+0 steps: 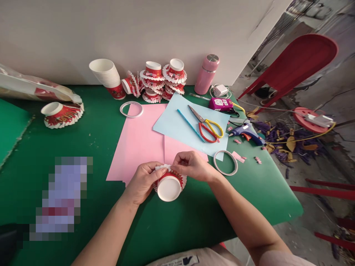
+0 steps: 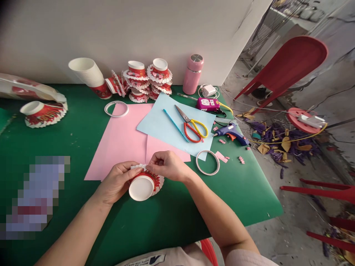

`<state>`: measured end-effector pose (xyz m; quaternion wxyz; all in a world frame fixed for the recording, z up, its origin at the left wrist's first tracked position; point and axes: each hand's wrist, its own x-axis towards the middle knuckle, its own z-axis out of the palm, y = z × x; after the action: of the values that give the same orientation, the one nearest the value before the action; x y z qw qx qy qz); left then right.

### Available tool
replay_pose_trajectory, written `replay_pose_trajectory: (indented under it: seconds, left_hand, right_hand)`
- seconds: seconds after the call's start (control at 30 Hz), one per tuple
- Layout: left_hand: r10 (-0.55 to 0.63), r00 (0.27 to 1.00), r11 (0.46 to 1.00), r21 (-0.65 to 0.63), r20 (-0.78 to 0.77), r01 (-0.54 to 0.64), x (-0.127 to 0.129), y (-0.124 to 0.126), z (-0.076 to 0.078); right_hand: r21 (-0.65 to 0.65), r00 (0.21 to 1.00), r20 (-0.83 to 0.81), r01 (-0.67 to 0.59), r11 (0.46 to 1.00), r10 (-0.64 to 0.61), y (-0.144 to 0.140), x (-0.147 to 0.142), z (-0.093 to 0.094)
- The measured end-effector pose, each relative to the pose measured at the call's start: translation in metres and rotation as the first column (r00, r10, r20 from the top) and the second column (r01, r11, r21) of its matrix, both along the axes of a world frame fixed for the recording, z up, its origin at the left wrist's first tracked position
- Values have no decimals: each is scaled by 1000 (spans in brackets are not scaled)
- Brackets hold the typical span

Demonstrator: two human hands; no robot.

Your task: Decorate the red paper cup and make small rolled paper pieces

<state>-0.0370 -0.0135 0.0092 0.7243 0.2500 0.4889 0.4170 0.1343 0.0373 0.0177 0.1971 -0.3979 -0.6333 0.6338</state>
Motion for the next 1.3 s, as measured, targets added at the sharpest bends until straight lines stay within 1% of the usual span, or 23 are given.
replay_pose_trajectory:
  seconds: [0.17, 0.3, 0.37, 0.47, 0.57, 0.7, 0.87, 1.0, 1.1, 1.17, 1.23, 1.3]
  left_hand:
    - [26, 1000, 1000, -13, 9, -26, -1, 0, 0]
    - [58, 997, 996, -63, 47, -55, -3, 1, 1]
    - [75, 996, 994, -82, 52, -71, -3, 1, 1]
    - [75, 996, 994, -82, 52, -71, -3, 2, 2]
    - [63, 997, 996, -62, 42, -60, -3, 1, 1]
    - [62, 998, 997, -57, 19, -60, -3, 0, 1]
    - [47, 998, 997, -65, 33, -44, -3, 0, 2]
    - [26, 999, 999, -42, 25, -25, -3, -1, 0]
    - [12, 1000, 1000, -29, -6, -12, -2, -1, -3]
    - [19, 999, 1000, -23, -28, -19, -2, 0, -3]
    - [74, 996, 997, -6, -46, -74, -3, 2, 0]
    - [161, 986, 987, 18, -42, -160, -6, 4, 3]
  right_hand:
    - [-11, 1000, 18, 16, 1000, -16, 1, -1, 4]
    - [7, 997, 71, 11, 1000, -11, 6, 4, 10]
    - [-19, 997, 81, 1, 1000, 1, 7, 5, 10]
    - [-67, 999, 30, -10, 998, 12, 5, 5, 4]
    - [-50, 1000, -22, 1, 999, -2, 3, 3, -1]
    - [-16, 999, -28, 38, 999, -38, 1, 1, -1]
    - [-94, 999, -49, 4, 996, -9, 2, 2, -2]
    - [-85, 997, -77, -4, 996, -3, 0, -1, -5]
    - [-81, 998, -55, 29, 996, -34, -2, -5, -7]
    - [-107, 996, -48, 66, 992, -72, -3, -7, -9]
    - [-166, 989, -75, 112, 980, -126, -3, -9, -10]
    - [-245, 965, -145, 181, 952, -221, -3, -11, -12]
